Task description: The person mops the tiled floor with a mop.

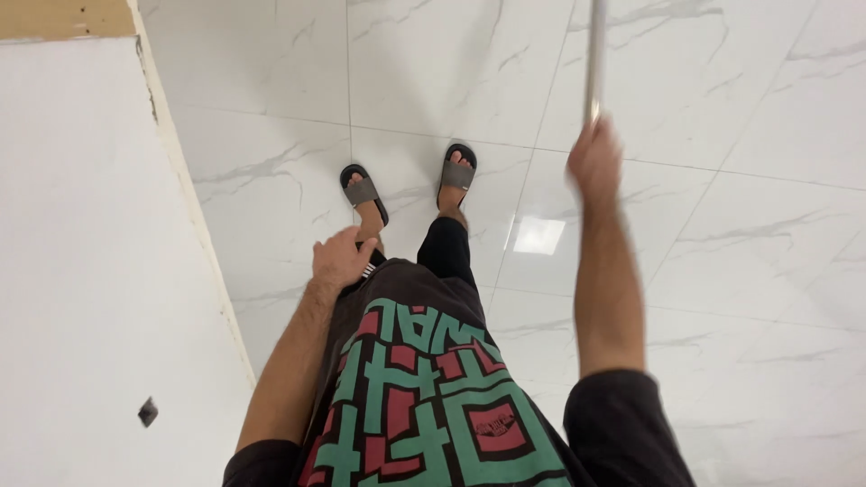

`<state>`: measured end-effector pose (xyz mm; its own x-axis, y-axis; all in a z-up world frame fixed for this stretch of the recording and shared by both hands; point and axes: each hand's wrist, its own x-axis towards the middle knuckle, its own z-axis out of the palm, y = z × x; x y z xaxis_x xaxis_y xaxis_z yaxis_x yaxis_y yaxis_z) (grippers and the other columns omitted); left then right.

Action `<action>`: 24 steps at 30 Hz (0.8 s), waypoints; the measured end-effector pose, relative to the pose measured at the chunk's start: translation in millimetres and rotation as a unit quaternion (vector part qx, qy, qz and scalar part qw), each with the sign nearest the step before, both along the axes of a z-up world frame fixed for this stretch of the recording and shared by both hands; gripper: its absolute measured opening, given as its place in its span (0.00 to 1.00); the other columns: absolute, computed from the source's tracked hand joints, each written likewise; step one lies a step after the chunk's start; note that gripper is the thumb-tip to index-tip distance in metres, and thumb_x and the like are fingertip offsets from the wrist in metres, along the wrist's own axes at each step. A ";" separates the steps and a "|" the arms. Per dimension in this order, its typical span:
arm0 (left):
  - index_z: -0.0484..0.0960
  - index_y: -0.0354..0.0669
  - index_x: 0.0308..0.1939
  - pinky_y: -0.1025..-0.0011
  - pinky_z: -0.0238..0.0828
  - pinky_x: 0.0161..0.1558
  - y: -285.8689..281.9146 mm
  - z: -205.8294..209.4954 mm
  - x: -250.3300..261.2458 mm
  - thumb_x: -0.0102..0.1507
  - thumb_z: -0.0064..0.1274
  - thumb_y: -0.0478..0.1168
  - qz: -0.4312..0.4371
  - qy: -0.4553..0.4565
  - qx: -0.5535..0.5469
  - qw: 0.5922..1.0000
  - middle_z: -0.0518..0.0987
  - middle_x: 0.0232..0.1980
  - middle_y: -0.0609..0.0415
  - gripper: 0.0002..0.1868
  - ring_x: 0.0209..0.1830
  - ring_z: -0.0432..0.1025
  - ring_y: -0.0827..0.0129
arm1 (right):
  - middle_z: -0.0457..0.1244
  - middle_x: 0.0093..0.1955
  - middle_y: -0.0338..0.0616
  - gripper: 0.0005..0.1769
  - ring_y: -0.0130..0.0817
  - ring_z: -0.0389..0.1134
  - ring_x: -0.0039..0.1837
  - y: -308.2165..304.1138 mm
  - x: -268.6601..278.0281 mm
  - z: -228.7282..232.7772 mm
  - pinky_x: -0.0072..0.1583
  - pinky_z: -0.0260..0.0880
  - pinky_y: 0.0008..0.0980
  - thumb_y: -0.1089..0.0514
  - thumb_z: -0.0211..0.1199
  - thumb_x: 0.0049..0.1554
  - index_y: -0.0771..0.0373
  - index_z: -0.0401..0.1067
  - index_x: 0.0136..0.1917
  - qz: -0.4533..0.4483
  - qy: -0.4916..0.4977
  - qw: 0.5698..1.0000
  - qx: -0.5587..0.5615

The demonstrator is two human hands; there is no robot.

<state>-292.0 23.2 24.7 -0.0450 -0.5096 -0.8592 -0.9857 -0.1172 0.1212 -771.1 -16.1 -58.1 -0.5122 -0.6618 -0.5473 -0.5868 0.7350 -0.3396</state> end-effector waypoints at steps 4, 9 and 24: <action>0.77 0.46 0.63 0.45 0.61 0.63 4.4 -9.6 -16.4 0.66 0.44 0.61 -0.004 0.027 0.040 0.999 0.81 0.59 0.47 0.30 0.59 0.74 0.51 | 0.66 0.49 0.72 0.33 0.74 0.68 0.47 260.4 104.8 75.7 0.48 0.68 0.66 0.39 0.41 0.67 0.52 0.53 0.80 -0.028 0.003 0.987 0.160; 0.77 0.44 0.60 0.39 0.56 0.61 -25.2 -33.0 -42.4 0.65 0.47 0.59 -0.061 0.058 0.011 0.996 0.80 0.57 0.45 0.29 0.56 0.74 0.50 | 0.71 0.40 0.63 0.34 0.66 0.74 0.47 433.8 170.9 208.3 0.52 0.74 0.60 0.34 0.35 0.64 0.39 0.49 0.81 -0.079 -0.062 0.906 0.411; 0.75 0.43 0.63 0.37 0.53 0.66 -33.1 8.7 17.0 0.66 0.45 0.59 0.040 0.001 -0.045 0.998 0.77 0.64 0.48 0.30 0.61 0.72 0.51 | 0.67 0.56 0.64 0.21 0.68 0.67 0.59 -111.1 15.4 -34.3 0.59 0.66 0.61 0.46 0.42 0.70 0.64 0.67 0.58 0.071 0.000 0.997 -0.019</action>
<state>-275.0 -9.9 33.5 -0.0026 -0.5860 -0.8103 -0.9731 -0.1850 0.1370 -755.6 -127.2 -92.4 -0.4111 -0.7478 -0.5214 -0.6843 0.6310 -0.3654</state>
